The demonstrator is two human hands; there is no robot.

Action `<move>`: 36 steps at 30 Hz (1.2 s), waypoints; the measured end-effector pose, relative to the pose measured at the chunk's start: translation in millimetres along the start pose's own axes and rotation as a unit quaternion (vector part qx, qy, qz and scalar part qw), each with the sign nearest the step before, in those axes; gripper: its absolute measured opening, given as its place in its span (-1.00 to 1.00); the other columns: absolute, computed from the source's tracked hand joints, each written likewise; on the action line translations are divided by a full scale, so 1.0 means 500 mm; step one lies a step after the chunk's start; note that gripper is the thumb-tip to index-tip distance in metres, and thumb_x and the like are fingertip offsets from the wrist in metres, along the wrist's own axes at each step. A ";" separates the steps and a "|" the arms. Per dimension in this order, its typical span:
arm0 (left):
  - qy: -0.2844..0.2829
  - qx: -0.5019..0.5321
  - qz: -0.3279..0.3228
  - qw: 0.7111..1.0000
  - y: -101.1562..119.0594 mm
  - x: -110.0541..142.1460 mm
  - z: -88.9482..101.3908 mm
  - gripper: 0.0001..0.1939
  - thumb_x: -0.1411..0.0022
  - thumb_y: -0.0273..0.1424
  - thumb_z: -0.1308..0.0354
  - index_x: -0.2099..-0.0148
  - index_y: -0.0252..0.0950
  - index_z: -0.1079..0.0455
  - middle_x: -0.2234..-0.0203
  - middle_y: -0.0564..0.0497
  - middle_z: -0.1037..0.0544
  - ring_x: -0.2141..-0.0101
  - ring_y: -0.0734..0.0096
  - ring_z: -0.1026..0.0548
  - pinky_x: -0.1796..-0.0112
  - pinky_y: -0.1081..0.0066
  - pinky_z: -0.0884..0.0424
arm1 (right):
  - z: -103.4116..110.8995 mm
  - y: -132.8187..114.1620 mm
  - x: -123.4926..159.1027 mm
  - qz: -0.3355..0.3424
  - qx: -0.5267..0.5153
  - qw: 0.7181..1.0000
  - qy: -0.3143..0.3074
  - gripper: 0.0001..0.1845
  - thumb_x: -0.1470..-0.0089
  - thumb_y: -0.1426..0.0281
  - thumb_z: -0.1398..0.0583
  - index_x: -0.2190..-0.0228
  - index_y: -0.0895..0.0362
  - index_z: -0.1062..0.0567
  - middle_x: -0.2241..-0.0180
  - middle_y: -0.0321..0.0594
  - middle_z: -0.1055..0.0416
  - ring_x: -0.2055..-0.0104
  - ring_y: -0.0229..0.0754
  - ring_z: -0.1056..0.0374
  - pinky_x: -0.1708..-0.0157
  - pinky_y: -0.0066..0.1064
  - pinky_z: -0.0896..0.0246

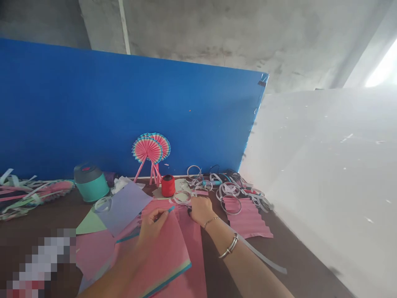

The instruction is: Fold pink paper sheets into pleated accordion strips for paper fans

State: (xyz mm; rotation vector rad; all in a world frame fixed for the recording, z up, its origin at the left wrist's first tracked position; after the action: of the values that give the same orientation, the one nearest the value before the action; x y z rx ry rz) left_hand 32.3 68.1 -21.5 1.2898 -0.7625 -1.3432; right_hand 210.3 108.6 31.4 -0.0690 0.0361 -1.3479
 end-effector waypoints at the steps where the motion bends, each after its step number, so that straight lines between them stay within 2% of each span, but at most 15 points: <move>1: 0.004 0.000 0.001 1.000 -0.003 -0.002 0.001 -0.73 -0.04 -0.21 -0.05 0.45 -0.29 -0.45 0.54 -0.02 -0.55 0.44 0.24 -0.49 0.35 0.32 -0.41 | 0.000 0.008 0.007 0.002 -0.009 1.000 -0.006 -0.71 0.05 0.37 -0.17 0.25 0.20 -0.52 0.21 0.08 -0.51 0.14 0.08 -0.41 0.21 -0.26 -0.18; 5: 0.018 -0.003 0.001 1.000 -0.012 -0.006 0.002 -0.75 -0.03 -0.23 -0.06 0.46 -0.28 -0.45 0.54 0.00 -0.56 0.42 0.21 -0.50 0.34 0.30 -0.41 | -0.010 0.049 0.034 0.001 -0.085 0.995 -0.053 -0.64 0.25 0.42 -0.25 0.27 0.15 -0.54 0.21 -0.06 -0.51 0.17 0.01 -0.40 0.27 -0.36 -0.18; 8: 0.023 -0.006 0.002 1.000 -0.014 -0.006 0.003 -0.76 -0.05 -0.25 -0.04 0.47 -0.27 -0.45 0.54 0.01 -0.56 0.43 0.22 -0.50 0.37 0.34 -0.39 | -0.021 0.083 0.054 -0.018 -0.170 0.981 -0.093 -0.61 0.35 0.53 -0.22 0.33 0.14 -0.56 0.34 -0.20 -0.51 0.30 -0.13 -0.40 0.41 -0.47 -0.17; 11: 0.024 -0.007 0.003 1.000 -0.015 -0.006 0.003 -0.76 -0.04 -0.27 -0.03 0.44 -0.27 -0.46 0.52 0.01 -0.57 0.41 0.23 -0.49 0.36 0.36 -0.38 | -0.039 0.102 0.069 -0.026 -0.332 0.937 -0.110 -0.53 0.37 0.55 -0.16 0.28 0.17 -0.55 0.39 -0.25 -0.47 0.35 -0.18 -0.36 0.46 -0.50 -0.16; 13: 0.024 -0.005 0.003 1.000 -0.015 -0.006 0.002 -0.75 -0.04 -0.24 -0.04 0.43 -0.28 -0.47 0.51 -0.01 -0.57 0.41 0.22 -0.49 0.35 0.34 -0.38 | -0.054 0.095 0.074 0.013 -0.428 0.897 -0.113 -0.47 0.36 0.55 -0.13 0.21 0.17 -0.52 0.43 -0.29 -0.43 0.38 -0.23 -0.32 0.46 -0.51 -0.15; 15: 0.024 -0.003 0.002 1.000 -0.015 -0.006 0.002 -0.72 -0.04 -0.20 -0.05 0.44 -0.28 -0.46 0.52 -0.01 -0.56 0.41 0.22 -0.50 0.35 0.33 -0.39 | -0.072 0.077 0.076 0.037 -0.480 0.872 -0.088 -0.49 0.34 0.53 -0.12 0.21 0.17 -0.49 0.47 -0.33 -0.37 0.41 -0.26 -0.28 0.46 -0.51 -0.15; 20: 0.034 0.002 0.003 0.999 -0.012 -0.005 0.005 -0.69 -0.06 -0.17 -0.04 0.42 -0.29 -0.46 0.50 -0.03 -0.56 0.40 0.23 -0.49 0.33 0.31 -0.39 | -0.101 0.027 0.081 0.068 -0.531 0.844 -0.031 -0.52 0.33 0.53 -0.09 0.22 0.13 -0.38 0.50 -0.41 -0.19 0.45 -0.31 -0.16 0.49 -0.53 -0.09; 24: 0.022 0.001 0.005 1.000 -0.007 -0.004 0.008 -0.70 -0.08 -0.19 -0.02 0.41 -0.28 -0.47 0.49 -0.02 -0.57 0.39 0.23 -0.50 0.33 0.32 -0.39 | -0.110 0.017 0.087 0.081 -0.507 0.858 -0.003 -0.55 0.30 0.54 -0.10 0.23 0.13 -0.36 0.48 -0.39 -0.21 0.44 -0.31 -0.15 0.46 -0.52 -0.07; 29: 0.023 -0.006 0.003 1.000 -0.009 -0.002 0.006 -0.71 -0.08 -0.19 -0.03 0.41 -0.27 -0.46 0.49 -0.03 -0.57 0.38 0.22 -0.50 0.30 0.31 -0.39 | -0.110 0.007 0.091 0.086 -0.490 0.867 -0.033 -0.66 0.21 0.47 -0.17 0.27 0.13 -0.38 0.54 -0.43 -0.17 0.52 -0.34 -0.11 0.55 -0.53 0.01; 36: 0.028 -0.008 -0.009 1.000 -0.016 -0.003 0.002 -0.71 -0.09 -0.20 -0.01 0.44 -0.26 -0.44 0.53 -0.01 -0.54 0.42 0.25 -0.48 0.35 0.35 -0.37 | -0.110 -0.002 0.094 0.083 -0.545 0.832 -0.054 -0.68 0.17 0.39 -0.21 0.27 0.13 -0.38 0.55 -0.44 -0.20 0.56 -0.36 -0.14 0.59 -0.54 -0.03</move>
State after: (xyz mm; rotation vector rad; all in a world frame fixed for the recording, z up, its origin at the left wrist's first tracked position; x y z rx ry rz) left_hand 29.1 71.3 -28.5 1.3192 -0.7002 -1.3200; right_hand 215.8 61.2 -22.7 -1.0854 0.7053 -0.9945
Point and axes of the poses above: each hand's wrist, its own x-axis away from the middle knuckle, its own z-axis out of the back of the hand, y = z × x, the point moved 1 cm from there along -x, towards the middle knuckle
